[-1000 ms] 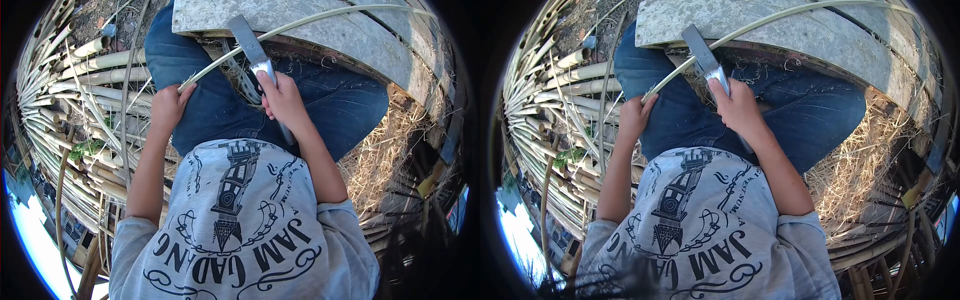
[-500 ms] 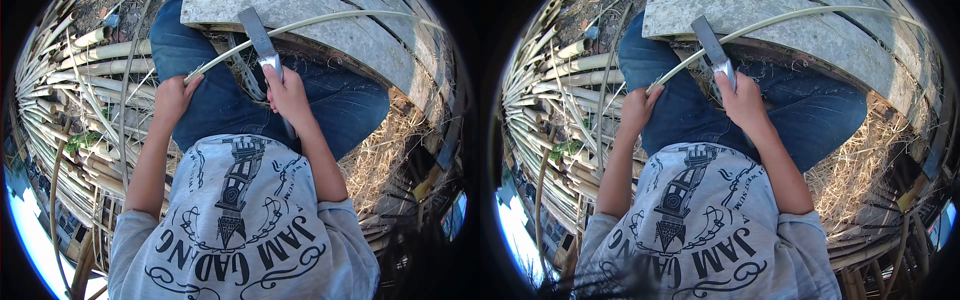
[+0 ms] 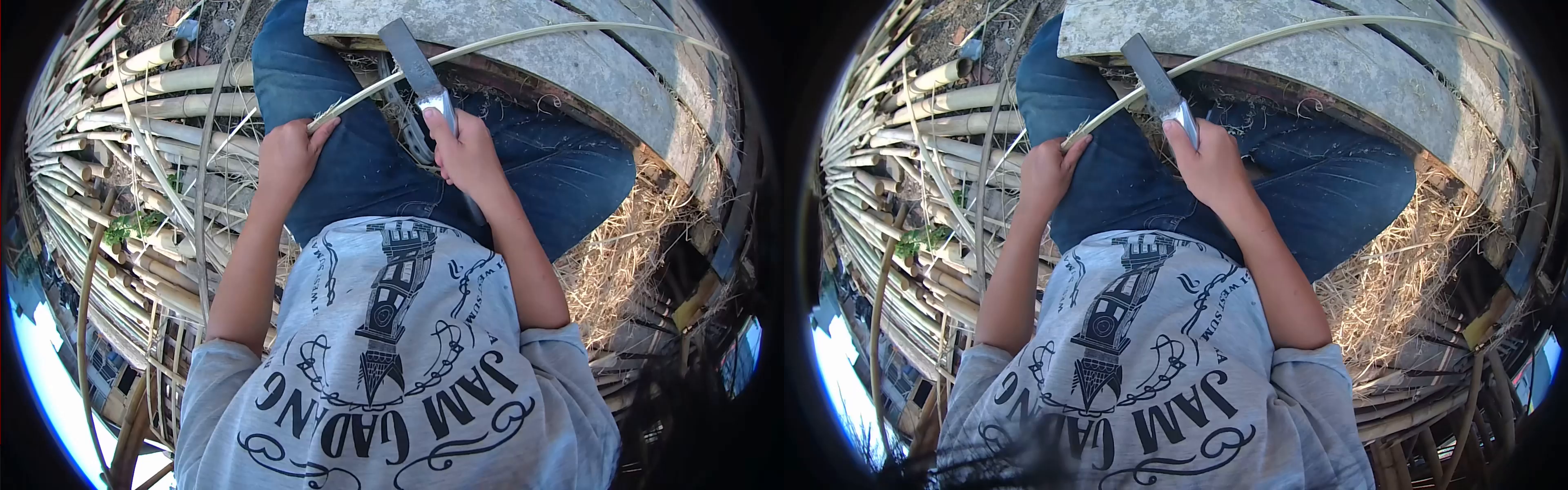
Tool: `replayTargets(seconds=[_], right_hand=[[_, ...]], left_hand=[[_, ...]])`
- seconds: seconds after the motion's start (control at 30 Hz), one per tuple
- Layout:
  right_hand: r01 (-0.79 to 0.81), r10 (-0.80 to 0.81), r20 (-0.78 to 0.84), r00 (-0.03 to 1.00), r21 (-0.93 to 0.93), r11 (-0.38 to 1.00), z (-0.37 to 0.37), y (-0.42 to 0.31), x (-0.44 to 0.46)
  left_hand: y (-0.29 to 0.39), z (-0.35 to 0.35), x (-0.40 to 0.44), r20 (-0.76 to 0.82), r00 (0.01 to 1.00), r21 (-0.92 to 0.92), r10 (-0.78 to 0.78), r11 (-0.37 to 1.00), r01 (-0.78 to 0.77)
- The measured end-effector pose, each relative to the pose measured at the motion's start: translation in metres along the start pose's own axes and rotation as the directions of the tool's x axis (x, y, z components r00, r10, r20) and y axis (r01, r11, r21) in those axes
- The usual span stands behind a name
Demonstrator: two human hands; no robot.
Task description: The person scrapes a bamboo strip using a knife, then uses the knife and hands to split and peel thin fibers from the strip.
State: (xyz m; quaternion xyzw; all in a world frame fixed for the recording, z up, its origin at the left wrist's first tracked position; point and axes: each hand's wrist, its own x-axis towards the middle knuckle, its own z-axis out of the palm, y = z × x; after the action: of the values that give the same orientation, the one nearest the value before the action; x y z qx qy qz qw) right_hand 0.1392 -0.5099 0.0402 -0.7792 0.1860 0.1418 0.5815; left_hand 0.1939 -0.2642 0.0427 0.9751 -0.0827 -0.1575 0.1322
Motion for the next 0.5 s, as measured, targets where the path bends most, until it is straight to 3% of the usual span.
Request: replayTargets(seconds=[0.07, 0.17, 0.23, 0.3, 0.4, 0.5], right_hand=[[-0.176, 0.172, 0.115, 0.978, 0.03, 0.984, -0.017, -0.011, 0.003], [-0.248, 0.258, -0.015, 0.966, 0.22, 0.943, -0.04, -0.006, 0.011], [-0.218, 0.228, -0.037, 0.973, 0.179, 0.959, -0.036, -0.005, 0.011], [-0.266, 0.262, 0.042, 0.964, 0.186, 0.946, -0.024, -0.013, 0.007], [-0.065, 0.065, 0.042, 0.997, -0.004, 0.998, 0.001, -0.003, 0.01], [-0.133, 0.132, 0.091, 0.987, 0.006, 0.991, -0.008, -0.005, 0.013]], left_hand=[[0.001, -0.001, 0.001, 0.031, 1.0, -0.028, -0.004, 1.0, 0.005], [0.001, 0.0, 0.001, 0.055, 0.998, -0.05, -0.02, 0.998, 0.023], [0.002, 0.001, 0.003, 0.062, 0.998, -0.028, -0.017, 0.999, 0.018], [0.001, 0.0, 0.002, 0.065, 0.998, -0.03, -0.026, 0.999, 0.028], [0.003, 0.0, 0.006, 0.045, 0.999, -0.017, -0.024, 1.0, 0.025], [0.001, -0.003, 0.001, 0.066, 0.996, -0.029, -0.055, 0.998, 0.057]])
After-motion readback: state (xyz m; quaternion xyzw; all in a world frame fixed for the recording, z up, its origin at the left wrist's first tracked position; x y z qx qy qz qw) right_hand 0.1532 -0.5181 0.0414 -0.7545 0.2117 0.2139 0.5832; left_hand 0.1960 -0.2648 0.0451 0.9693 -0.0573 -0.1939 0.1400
